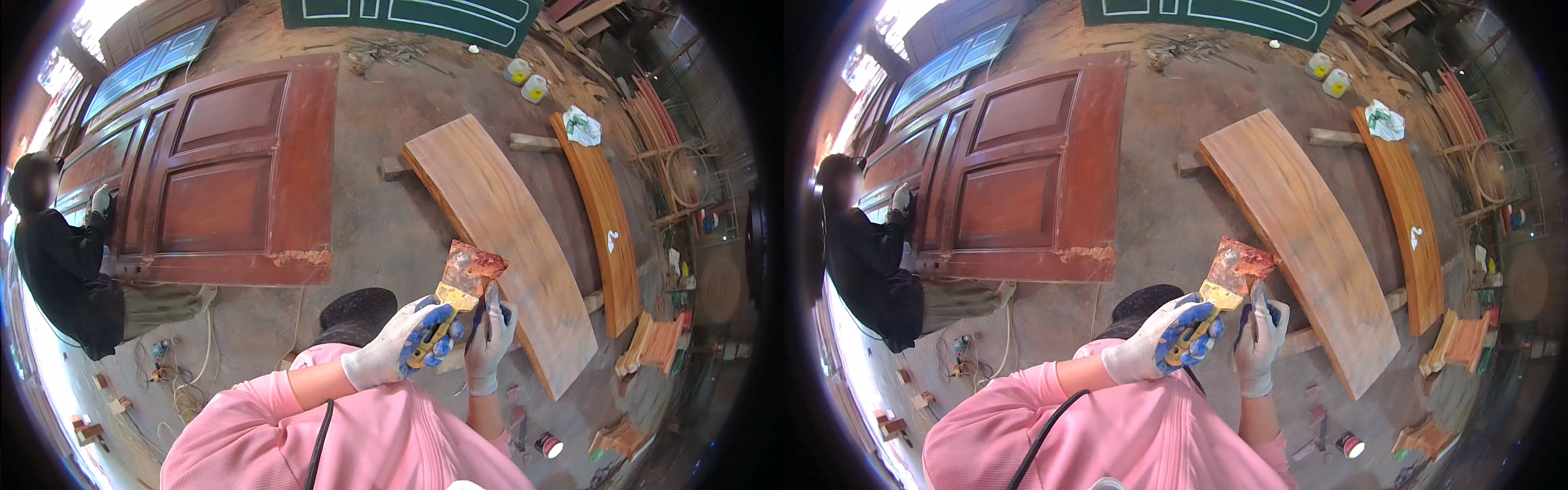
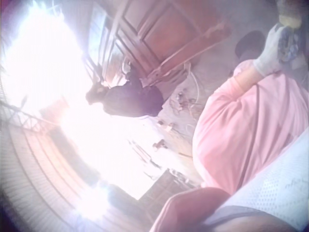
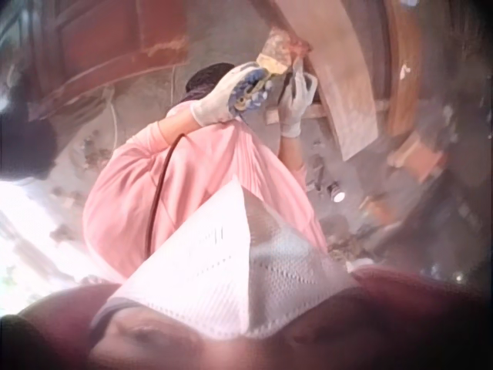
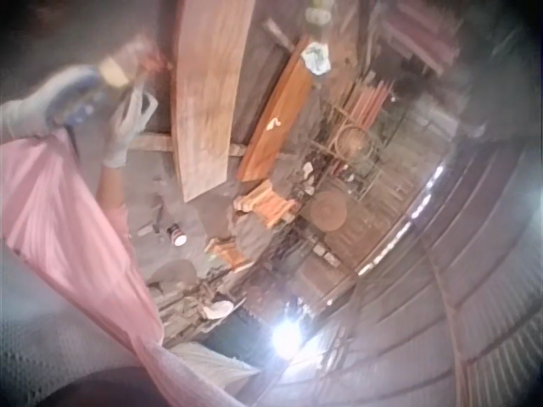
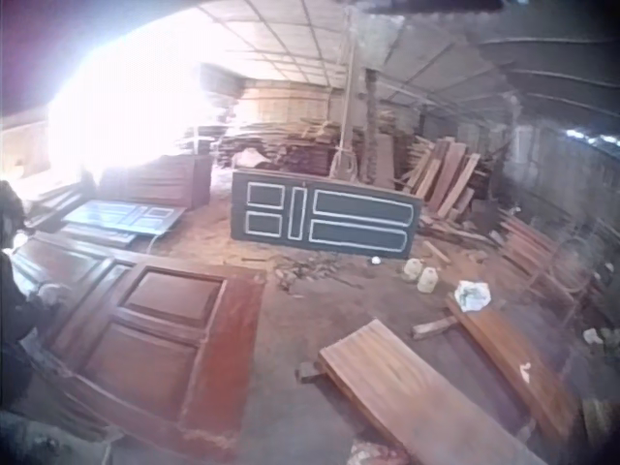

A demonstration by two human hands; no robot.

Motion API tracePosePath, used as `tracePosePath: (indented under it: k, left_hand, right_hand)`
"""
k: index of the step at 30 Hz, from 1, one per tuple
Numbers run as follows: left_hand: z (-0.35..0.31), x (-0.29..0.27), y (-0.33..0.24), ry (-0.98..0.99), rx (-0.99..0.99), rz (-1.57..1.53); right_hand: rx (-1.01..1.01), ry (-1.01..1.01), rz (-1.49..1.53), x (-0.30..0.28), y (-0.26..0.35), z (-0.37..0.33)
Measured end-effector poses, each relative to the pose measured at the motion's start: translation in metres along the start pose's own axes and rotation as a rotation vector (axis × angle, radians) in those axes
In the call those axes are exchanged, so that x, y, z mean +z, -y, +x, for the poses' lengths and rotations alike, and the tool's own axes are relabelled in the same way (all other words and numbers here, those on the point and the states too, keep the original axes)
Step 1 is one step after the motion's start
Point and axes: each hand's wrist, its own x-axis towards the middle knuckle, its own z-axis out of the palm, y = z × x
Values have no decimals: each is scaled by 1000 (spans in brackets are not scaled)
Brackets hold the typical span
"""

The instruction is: The person applies reddish-brown wood filler to a large wooden door using a putty knife and a smaller tool. They spread the filler into grooves and imperfections, occasionally smoothing it with their gloved hand. Another person is visible in the background working on a different door.

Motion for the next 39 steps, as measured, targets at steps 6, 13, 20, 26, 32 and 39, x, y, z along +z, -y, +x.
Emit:
tracePosePath:
  k: [6,13,20,26,32,39]
  left_hand:
    - [53,5,-50,-4,140,-67]
    - [124,-7,-140,-243,407,-75]
    - [173,-14,-202,-345,587,-178]
    - [214,-21,-244,-458,697,-223]
    - [288,-25,-304,-608,859,-66]
    - [350,-5,-366,-750,970,-90]
  right_hand:
    - [50,106,67,27,-48,40]
    - [249,212,155,58,-80,150]
    - [90,327,7,78,-92,296]
    - [-14,372,73,115,-129,367]
    - [-253,428,226,174,-135,496]
    - [-525,594,326,251,-74,635]
